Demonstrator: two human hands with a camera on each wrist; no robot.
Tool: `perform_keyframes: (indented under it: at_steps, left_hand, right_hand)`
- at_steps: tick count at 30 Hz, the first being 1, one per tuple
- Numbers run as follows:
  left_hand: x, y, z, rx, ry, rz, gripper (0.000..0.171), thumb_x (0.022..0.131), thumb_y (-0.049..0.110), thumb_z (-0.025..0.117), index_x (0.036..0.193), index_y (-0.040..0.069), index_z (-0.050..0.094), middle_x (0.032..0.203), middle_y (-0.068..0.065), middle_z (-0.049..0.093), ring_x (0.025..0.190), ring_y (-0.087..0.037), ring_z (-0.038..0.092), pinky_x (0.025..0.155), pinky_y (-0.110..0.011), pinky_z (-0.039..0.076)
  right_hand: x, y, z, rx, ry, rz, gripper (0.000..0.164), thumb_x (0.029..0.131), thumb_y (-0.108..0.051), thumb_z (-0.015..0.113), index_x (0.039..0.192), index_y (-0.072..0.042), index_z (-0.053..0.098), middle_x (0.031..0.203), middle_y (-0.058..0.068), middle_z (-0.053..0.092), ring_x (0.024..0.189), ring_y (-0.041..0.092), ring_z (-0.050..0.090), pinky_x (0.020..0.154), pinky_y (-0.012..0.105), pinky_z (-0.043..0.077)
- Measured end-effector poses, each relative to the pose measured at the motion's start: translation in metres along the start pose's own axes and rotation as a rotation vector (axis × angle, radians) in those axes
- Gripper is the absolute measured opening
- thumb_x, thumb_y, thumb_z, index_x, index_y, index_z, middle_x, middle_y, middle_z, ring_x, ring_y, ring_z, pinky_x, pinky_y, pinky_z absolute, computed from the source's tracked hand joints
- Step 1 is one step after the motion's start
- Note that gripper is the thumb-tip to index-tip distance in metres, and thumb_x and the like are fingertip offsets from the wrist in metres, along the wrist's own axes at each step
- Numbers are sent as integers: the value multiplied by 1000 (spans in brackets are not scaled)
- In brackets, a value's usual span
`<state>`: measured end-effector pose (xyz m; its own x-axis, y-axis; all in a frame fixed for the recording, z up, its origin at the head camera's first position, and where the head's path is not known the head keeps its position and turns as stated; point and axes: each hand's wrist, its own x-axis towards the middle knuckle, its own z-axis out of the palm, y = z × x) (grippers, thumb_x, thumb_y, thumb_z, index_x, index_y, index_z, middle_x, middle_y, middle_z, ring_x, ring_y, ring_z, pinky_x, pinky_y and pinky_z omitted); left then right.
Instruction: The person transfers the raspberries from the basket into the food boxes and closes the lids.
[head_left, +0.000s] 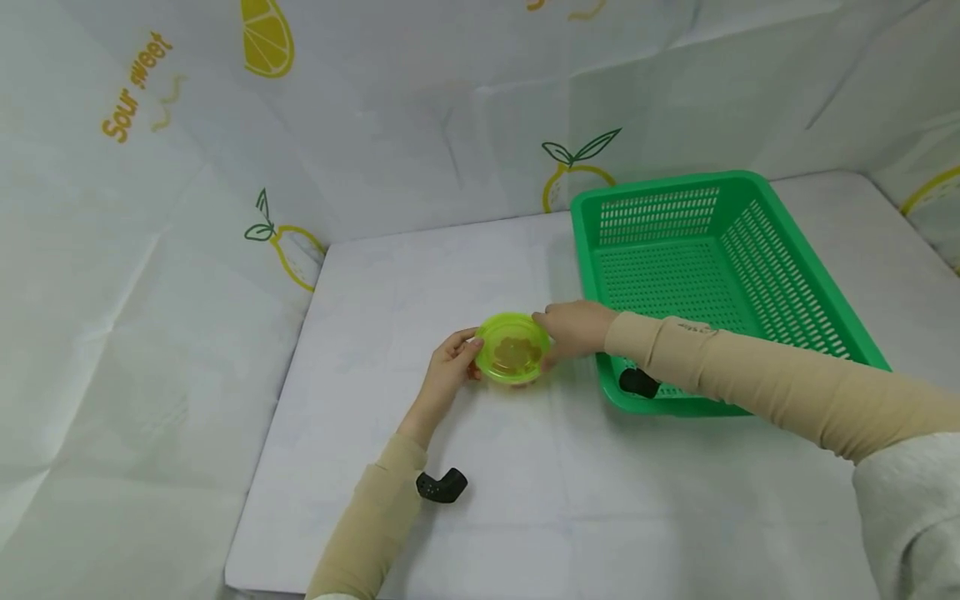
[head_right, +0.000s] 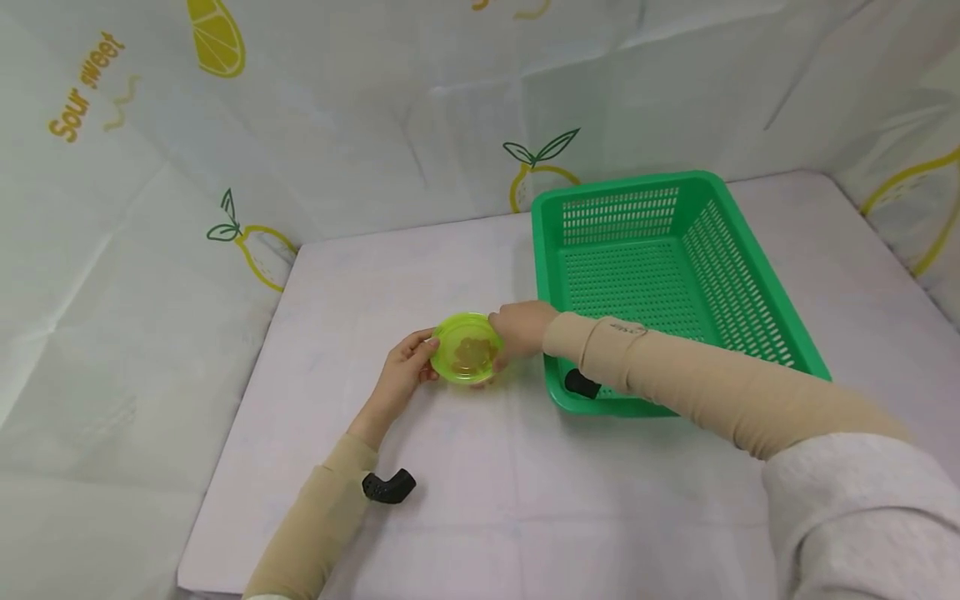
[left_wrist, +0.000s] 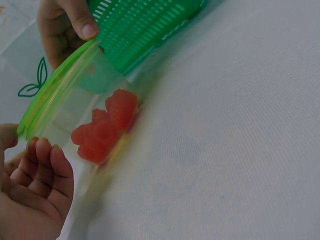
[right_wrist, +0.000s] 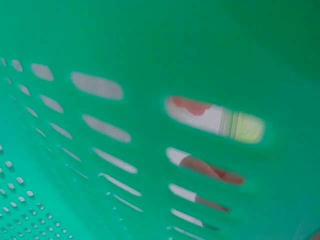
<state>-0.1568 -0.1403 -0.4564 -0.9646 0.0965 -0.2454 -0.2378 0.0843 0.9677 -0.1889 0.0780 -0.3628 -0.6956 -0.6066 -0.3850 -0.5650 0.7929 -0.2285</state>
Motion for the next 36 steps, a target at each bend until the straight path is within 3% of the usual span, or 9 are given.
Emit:
perform_keyframes:
  at_steps: [4,11,22,27,36]
  left_hand:
    - [-1,-1,3,-63,-5,-11,32,96,27,51,125,13,54,80,1,57,59,-9,56,59,-23,53]
    - [-2,-3,4,-138,-22,-11,34,97,28,49,126,10,53,89,-5,60,56,-12,60,57,-29,56]
    - [2,0,4,-116,-15,-28,31,96,22,51,121,2,51,80,2,58,53,-11,57,53,-25,54]
    - [3,1,6,-124,-10,-1,25,96,15,49,116,-1,48,75,4,55,50,-9,53,50,-24,51]
    - [5,-6,10,-127,61,25,22,94,16,54,113,3,52,75,5,57,53,-8,50,50,-20,48]
  right_hand:
    - [0,2,3,-16,23,-20,81,73,-49,74,128,5,47,113,16,58,94,25,60,82,42,51]
    - [0,3,2,1,39,-44,74,74,-47,74,121,5,50,107,14,58,87,22,58,79,40,51]
    - [-1,2,4,-51,61,-42,72,72,-47,76,117,3,53,102,10,59,80,18,58,74,40,52]
    - [-2,2,5,-70,77,-51,69,71,-47,76,114,3,55,97,8,58,74,17,57,70,38,52]
    - [-2,3,6,-77,74,-56,68,72,-46,75,115,2,55,96,7,58,71,16,56,66,36,51]
